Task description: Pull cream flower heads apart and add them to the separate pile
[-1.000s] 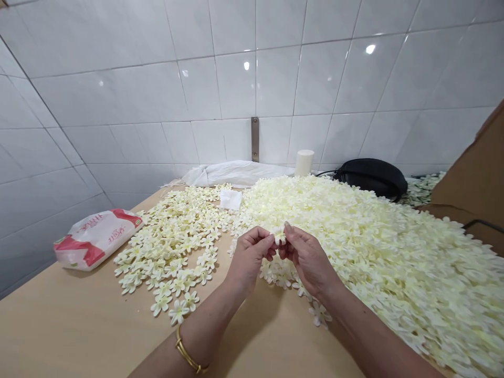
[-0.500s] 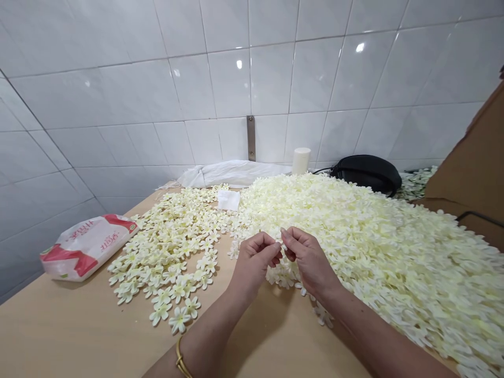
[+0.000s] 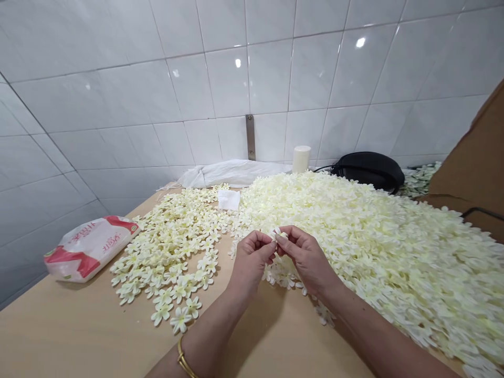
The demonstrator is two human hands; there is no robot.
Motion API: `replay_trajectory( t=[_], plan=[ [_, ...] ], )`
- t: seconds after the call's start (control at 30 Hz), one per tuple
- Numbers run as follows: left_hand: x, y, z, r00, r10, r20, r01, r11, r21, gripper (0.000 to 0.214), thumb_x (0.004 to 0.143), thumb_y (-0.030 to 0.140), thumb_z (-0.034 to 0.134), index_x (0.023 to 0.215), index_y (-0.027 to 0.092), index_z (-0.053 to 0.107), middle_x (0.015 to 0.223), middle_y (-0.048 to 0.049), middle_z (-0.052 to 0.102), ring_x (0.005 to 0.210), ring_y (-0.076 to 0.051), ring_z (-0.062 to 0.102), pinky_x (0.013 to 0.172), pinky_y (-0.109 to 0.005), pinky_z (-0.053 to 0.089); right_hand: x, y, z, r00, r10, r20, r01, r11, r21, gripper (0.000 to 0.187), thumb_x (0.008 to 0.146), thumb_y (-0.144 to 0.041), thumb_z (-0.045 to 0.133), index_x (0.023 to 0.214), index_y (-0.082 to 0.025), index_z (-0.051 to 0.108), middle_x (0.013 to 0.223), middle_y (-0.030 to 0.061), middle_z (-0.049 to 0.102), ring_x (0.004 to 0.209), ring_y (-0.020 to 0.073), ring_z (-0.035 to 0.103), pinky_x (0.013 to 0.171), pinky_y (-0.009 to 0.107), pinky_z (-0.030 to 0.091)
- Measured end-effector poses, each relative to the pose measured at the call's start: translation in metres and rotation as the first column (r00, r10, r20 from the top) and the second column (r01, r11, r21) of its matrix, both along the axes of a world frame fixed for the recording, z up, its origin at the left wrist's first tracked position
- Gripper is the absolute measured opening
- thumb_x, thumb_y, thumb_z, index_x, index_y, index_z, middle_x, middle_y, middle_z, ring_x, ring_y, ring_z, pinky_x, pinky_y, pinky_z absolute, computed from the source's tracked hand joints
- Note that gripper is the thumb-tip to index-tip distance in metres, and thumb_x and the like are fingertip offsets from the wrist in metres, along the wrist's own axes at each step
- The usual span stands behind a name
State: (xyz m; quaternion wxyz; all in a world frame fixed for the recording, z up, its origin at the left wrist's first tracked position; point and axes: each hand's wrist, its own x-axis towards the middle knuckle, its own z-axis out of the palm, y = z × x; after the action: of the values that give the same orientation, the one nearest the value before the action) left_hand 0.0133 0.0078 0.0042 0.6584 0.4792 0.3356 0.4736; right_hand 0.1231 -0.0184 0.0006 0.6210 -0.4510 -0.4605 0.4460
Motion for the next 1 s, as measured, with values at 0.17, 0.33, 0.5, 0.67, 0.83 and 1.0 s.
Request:
replay_trajectory(
  t=[0.17, 0.33, 0.5, 0.67, 0.83, 1.0],
  plan=[
    [-0.0023, 0.0026, -0.0006, 0.999, -0.015, 0.032, 0.015, 1.0, -0.005, 0.024, 0.059, 0.021, 0.069, 0.08, 0.015, 0.059, 0.07, 0.0009, 0.057, 0.058, -0.008, 0.051, 0.051, -0.02, 0.039, 0.0033, -0.0006, -0.0009, 0.988, 0.015, 0.151, -0.02, 0.999, 0.028, 0.027, 0.07, -0.032, 0.06, 0.094, -0.019, 0.054, 0.073, -0.0015, 0.051, 0.068, 0.0123, 0.05, 0.062, 0.026, 0.042],
    [-0.0027, 0.0068, -0.0017, 0.988, -0.06, 0.139, 0.085, 0.98, -0.179, 0.022, 0.053, 0.02, 0.073, 0.064, 0.012, 0.056, 0.054, 0.0027, 0.053, 0.046, -0.006, 0.047, 0.049, -0.02, 0.038, 0.0046, -0.0012, -0.0007, 0.99, 0.026, 0.141, -0.032, 0.999, 0.042, 0.03, 0.069, -0.029, 0.062, 0.095, -0.02, 0.049, 0.073, -0.002, 0.052, 0.068, 0.0124, 0.051, 0.062, 0.027, 0.043],
    [-0.0034, 0.0084, -0.0002, 0.971, -0.067, 0.231, 0.113, 0.975, -0.193, 0.025, 0.05, 0.018, 0.074, 0.062, 0.014, 0.053, 0.05, 0.0038, 0.053, 0.048, -0.007, 0.05, 0.049, -0.019, 0.038, 0.0061, 0.0022, 0.0026, 0.987, 0.024, -0.156, -0.032, 0.998, -0.049, 0.035, 0.061, -0.038, 0.07, 0.084, -0.018, 0.054, 0.065, -0.0035, 0.052, 0.058, 0.0094, 0.051, 0.059, 0.025, 0.042],
    [-0.0033, 0.0051, -0.0014, 0.978, -0.021, 0.209, 0.033, 0.998, -0.054, 0.02, 0.054, 0.017, 0.072, 0.061, 0.014, 0.054, 0.055, 0.0041, 0.055, 0.049, -0.005, 0.047, 0.05, -0.018, 0.036, 0.0008, -0.0017, 0.0035, 0.991, 0.09, -0.095, -0.101, 0.988, -0.121, 0.033, 0.061, -0.045, 0.069, 0.068, -0.016, 0.055, 0.059, -0.0023, 0.052, 0.053, 0.0089, 0.046, 0.051, 0.023, 0.036],
    [0.0009, 0.0037, -0.0044, 0.98, -0.063, 0.19, 0.093, 0.984, -0.15, 0.023, 0.055, 0.022, 0.073, 0.057, 0.014, 0.051, 0.043, 0.0055, 0.047, 0.041, -0.004, 0.04, 0.044, -0.018, 0.031, -0.0004, -0.0043, 0.0032, 0.996, -0.059, 0.072, 0.058, 0.998, 0.023, 0.03, 0.067, -0.039, 0.065, 0.057, -0.018, 0.047, 0.051, -0.0059, 0.042, 0.051, 0.008, 0.038, 0.051, 0.022, 0.033],
    [0.0, 0.0076, -0.0052, 0.966, -0.119, 0.227, 0.182, 0.943, -0.277, 0.028, 0.049, 0.021, 0.076, 0.058, 0.014, 0.051, 0.046, 0.0033, 0.051, 0.044, -0.006, 0.046, 0.045, -0.018, 0.034, 0.0053, -0.0017, 0.002, 0.977, -0.025, 0.211, 0.014, 0.999, 0.052, 0.031, 0.076, -0.04, 0.054, 0.056, -0.018, 0.047, 0.052, -0.0043, 0.042, 0.053, 0.0092, 0.038, 0.053, 0.023, 0.033]
  ],
)
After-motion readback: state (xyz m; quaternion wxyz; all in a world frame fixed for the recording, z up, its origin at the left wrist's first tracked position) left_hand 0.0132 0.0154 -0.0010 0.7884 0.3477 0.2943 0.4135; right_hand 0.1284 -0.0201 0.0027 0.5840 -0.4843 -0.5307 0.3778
